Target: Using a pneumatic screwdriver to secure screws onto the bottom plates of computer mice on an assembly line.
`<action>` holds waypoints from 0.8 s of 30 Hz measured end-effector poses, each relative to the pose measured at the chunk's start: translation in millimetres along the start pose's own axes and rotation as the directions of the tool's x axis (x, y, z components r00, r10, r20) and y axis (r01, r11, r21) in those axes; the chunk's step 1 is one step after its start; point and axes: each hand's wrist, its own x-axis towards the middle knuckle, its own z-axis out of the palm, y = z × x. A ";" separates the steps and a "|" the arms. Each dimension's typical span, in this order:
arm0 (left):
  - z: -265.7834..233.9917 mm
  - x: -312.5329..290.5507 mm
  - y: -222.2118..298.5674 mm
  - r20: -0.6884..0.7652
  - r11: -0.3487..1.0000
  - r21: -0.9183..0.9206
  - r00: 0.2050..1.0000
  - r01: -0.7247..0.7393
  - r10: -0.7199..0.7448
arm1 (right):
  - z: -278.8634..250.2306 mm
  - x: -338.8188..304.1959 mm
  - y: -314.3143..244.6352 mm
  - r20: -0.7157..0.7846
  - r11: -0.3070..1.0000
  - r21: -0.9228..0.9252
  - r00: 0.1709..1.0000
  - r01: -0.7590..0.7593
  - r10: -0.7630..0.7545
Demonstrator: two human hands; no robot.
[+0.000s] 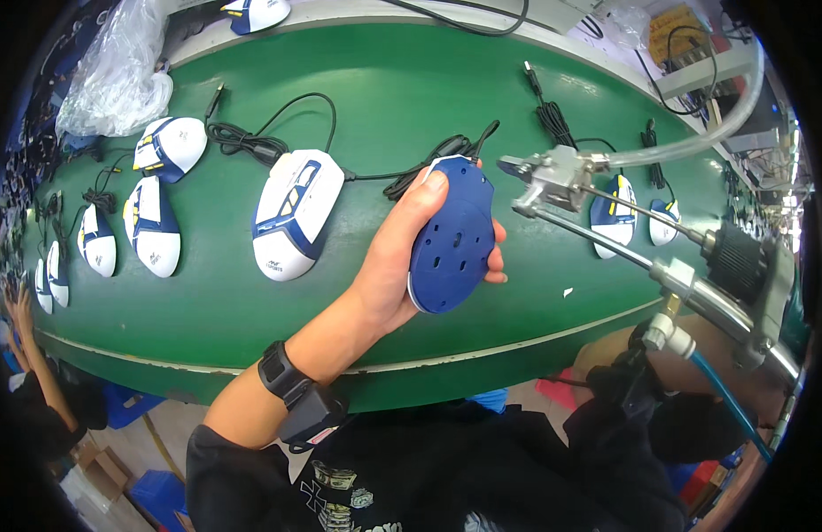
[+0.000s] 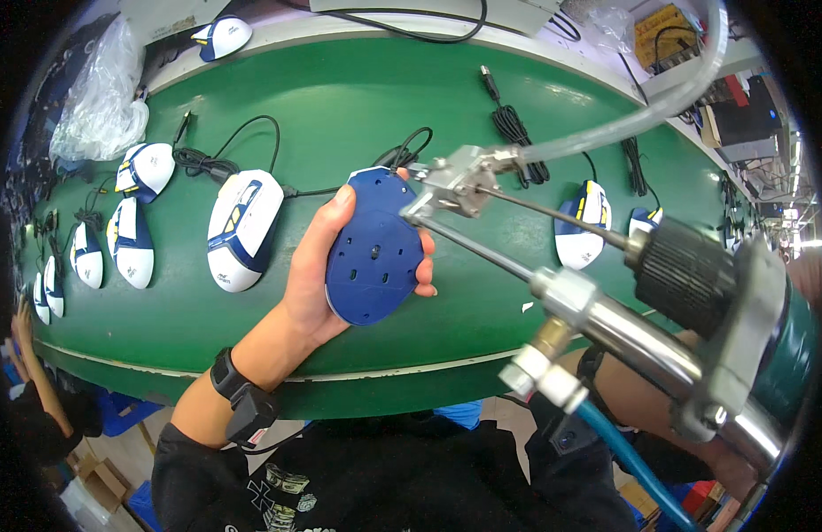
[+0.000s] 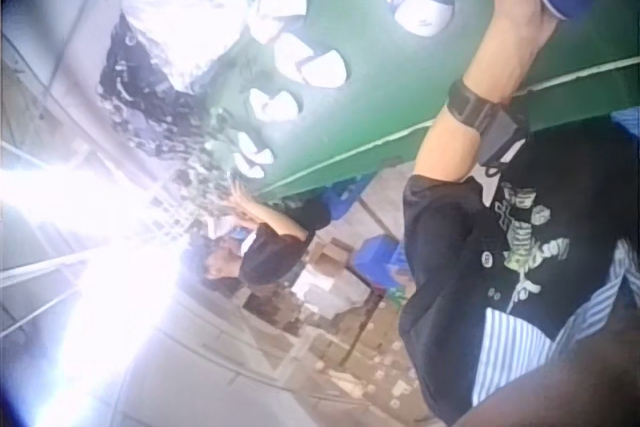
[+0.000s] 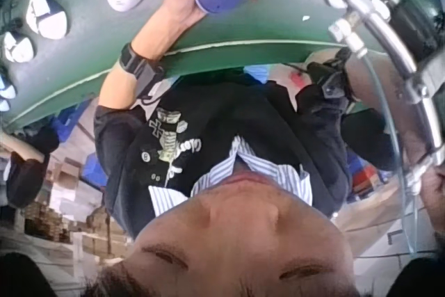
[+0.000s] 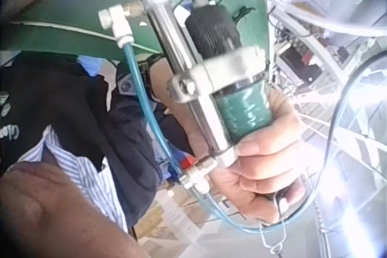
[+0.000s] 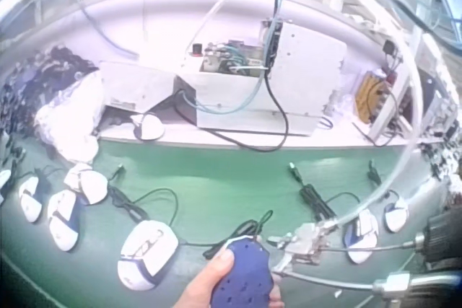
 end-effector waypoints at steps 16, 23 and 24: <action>-3.6 -1.2 4.7 0.039 0.999 0.030 0.999 -0.032 0.030 | 82.7 80.4 -13.9 -0.034 0.992 0.080 0.995 0.097 -0.094; -3.7 -8.8 7.0 0.019 0.990 0.129 0.998 -0.060 0.059 | -51.9 22.9 -62.4 -0.111 0.900 0.350 0.965 0.261 -0.237; -0.3 -4.5 6.1 0.036 0.991 0.125 0.998 -0.057 0.053 | -81.7 3.9 -85.2 -0.128 0.887 0.369 0.961 0.277 -0.246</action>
